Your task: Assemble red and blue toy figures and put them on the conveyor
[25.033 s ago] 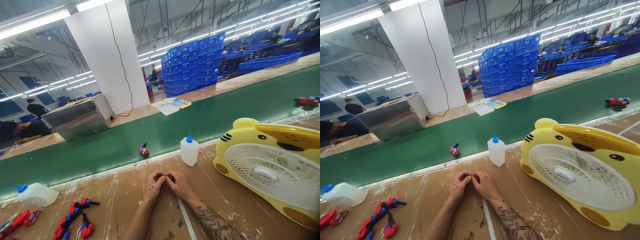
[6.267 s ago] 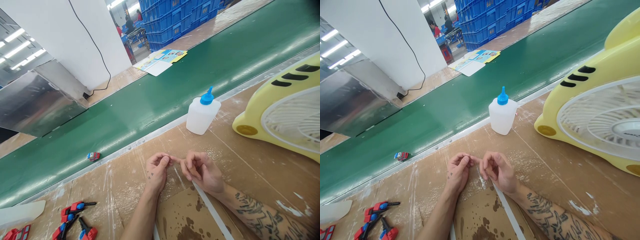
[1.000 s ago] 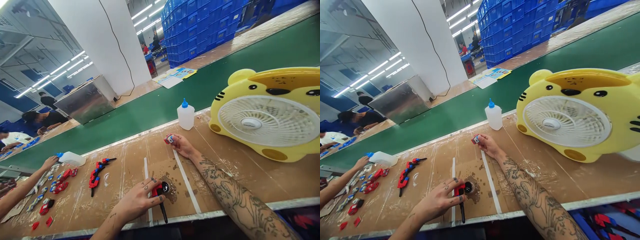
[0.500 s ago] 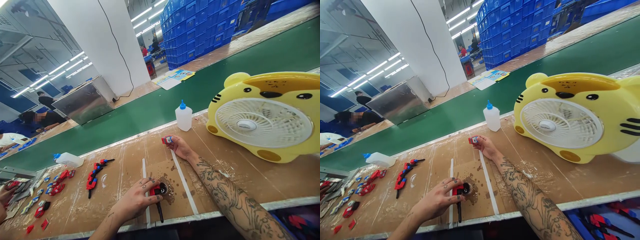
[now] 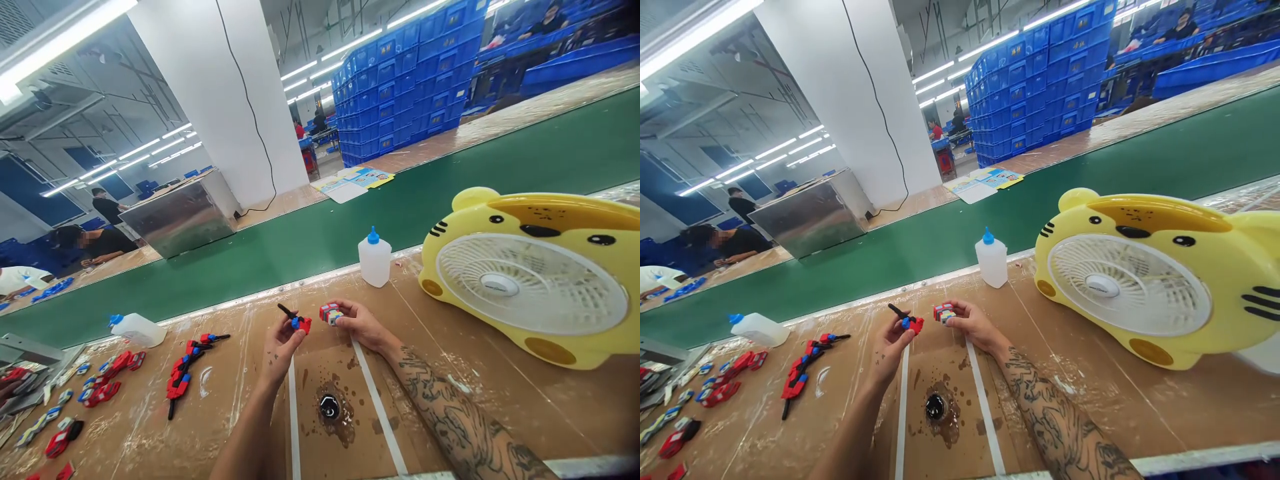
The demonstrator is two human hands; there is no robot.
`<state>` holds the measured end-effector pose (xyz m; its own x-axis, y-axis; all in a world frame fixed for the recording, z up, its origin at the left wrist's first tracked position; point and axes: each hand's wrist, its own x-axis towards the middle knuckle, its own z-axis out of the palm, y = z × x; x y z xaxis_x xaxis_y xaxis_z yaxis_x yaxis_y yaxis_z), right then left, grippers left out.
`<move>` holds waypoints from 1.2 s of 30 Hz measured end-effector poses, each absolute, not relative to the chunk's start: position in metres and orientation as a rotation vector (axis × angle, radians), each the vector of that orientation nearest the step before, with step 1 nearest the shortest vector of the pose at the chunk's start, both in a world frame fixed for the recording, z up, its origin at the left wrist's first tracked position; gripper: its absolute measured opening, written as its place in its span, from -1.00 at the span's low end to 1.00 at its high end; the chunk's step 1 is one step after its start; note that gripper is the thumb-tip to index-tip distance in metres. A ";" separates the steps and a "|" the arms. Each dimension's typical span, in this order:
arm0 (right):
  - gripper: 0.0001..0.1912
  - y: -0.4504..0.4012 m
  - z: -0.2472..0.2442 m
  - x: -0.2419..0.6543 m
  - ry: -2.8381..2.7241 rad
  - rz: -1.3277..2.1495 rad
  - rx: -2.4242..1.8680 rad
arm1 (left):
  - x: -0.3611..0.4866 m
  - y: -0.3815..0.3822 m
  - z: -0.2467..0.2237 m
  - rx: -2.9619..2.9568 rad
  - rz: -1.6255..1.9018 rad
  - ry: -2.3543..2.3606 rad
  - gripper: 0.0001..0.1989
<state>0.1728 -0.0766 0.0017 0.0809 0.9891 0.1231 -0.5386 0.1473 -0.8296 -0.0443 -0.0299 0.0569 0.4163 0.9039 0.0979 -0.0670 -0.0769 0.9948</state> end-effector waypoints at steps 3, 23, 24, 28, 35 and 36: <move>-0.45 -0.076 0.002 0.172 -0.875 1.268 -0.736 | -0.029 -0.023 0.056 1.448 0.900 0.786 -0.44; -0.59 -0.084 0.016 0.145 -1.352 0.153 -1.379 | 0.047 -0.022 0.035 1.635 1.014 0.940 -0.59; -0.58 -0.083 0.015 0.144 -1.342 0.125 -1.397 | 0.052 -0.019 0.035 1.711 1.013 0.990 -0.62; -0.47 -0.075 0.007 0.146 -1.306 0.135 -1.464 | 0.061 0.009 0.033 1.896 0.900 1.099 -0.61; -0.51 -0.069 0.004 0.155 -1.324 0.239 -1.560 | 0.055 0.135 0.054 2.114 0.597 1.486 -0.51; -0.55 -0.069 0.005 0.155 -1.336 0.250 -1.560 | 0.053 0.154 0.060 2.148 0.533 1.543 -0.51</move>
<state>0.1554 -0.0693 0.0049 0.3620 0.8255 0.4331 0.6136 0.1388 -0.7773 0.0530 0.1540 0.0604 0.3031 0.9514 0.0538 0.7821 -0.2806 0.5564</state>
